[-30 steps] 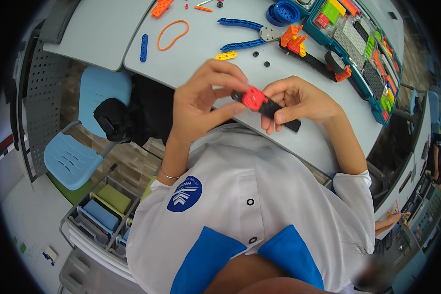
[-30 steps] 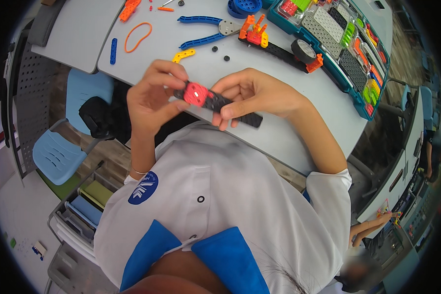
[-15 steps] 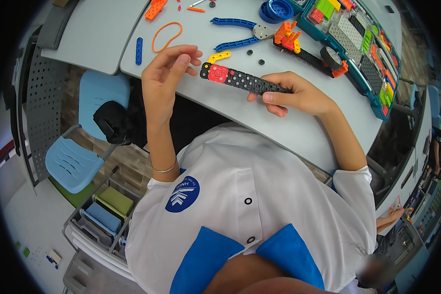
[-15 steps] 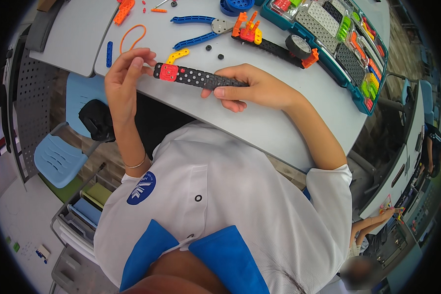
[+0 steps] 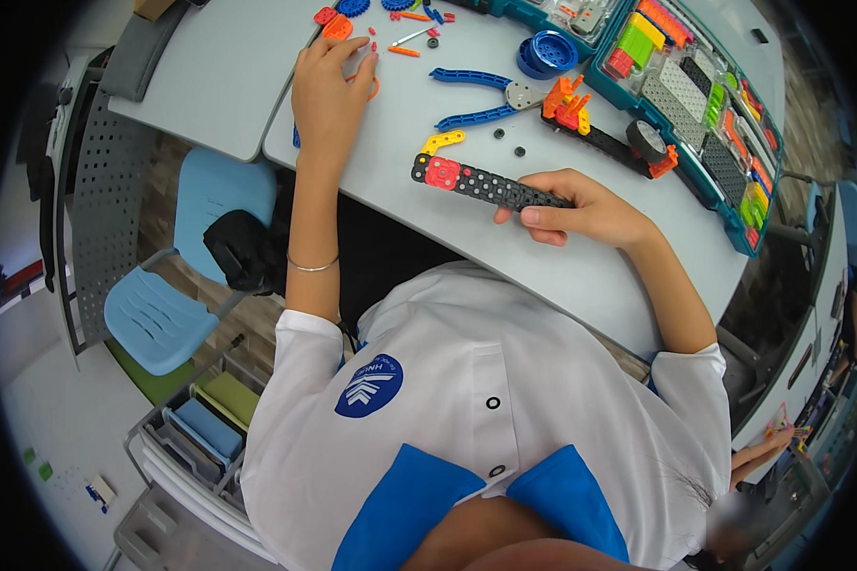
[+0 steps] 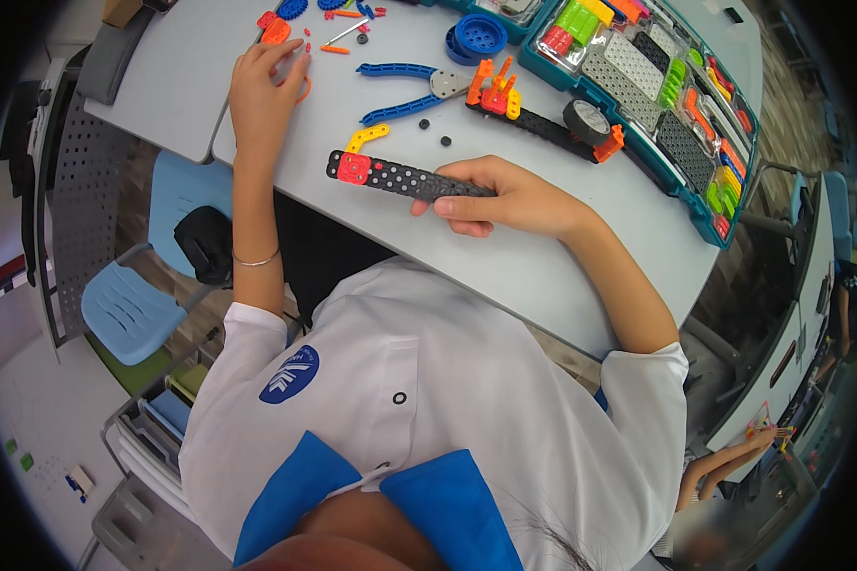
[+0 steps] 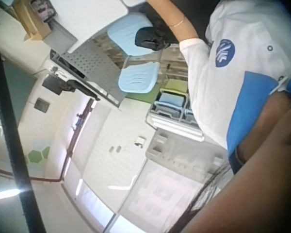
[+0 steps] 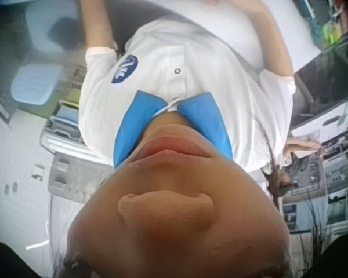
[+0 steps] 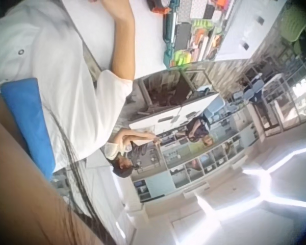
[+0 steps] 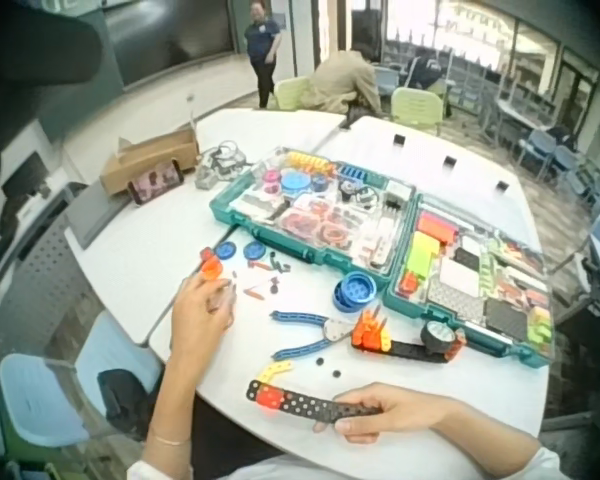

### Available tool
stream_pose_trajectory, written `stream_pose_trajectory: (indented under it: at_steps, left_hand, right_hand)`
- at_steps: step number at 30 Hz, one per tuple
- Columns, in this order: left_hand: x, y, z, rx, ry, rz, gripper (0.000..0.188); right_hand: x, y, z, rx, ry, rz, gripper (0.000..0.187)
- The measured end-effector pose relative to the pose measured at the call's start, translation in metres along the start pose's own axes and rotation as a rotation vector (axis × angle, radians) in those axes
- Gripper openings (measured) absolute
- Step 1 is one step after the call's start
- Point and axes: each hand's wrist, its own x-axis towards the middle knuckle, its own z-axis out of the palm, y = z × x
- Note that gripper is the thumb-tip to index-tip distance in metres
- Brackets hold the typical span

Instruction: The person assembles a small wheeled vehicle from a construction toy kit. They connect a red gear to a black beam, attach orange and yellow supports, and then affix two blue wheels to the ends of the beam.

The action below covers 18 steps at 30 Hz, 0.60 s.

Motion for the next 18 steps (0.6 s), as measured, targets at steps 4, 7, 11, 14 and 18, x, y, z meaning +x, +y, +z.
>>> stream_pose_trajectory:
  at_steps: [4,7,11,14,18]
  left_hand:
    - [0.007,-0.002,0.008,0.000,-0.015,-0.024,0.016]
    - [0.006,-0.003,0.005,0.023,-0.007,0.014,0.016]
    - [-0.001,0.032,-0.022,-0.328,0.018,-0.155,0.010]
    - [-0.025,0.077,-0.052,-0.674,-0.051,-0.185,0.014]
    - [-0.050,0.115,-0.067,-0.598,-0.214,-0.065,0.017]
  right_hand:
    - [-0.001,0.001,-0.002,-0.010,-0.015,-0.023,0.027]
    - [-0.001,0.002,0.000,-0.003,0.016,-0.044,0.028]
    - [0.002,0.012,0.004,0.026,0.160,-0.125,0.029]
    - [0.003,0.017,0.013,0.018,0.306,-0.177,0.029]
    - [0.003,0.020,0.022,-0.030,0.371,-0.211,0.025]
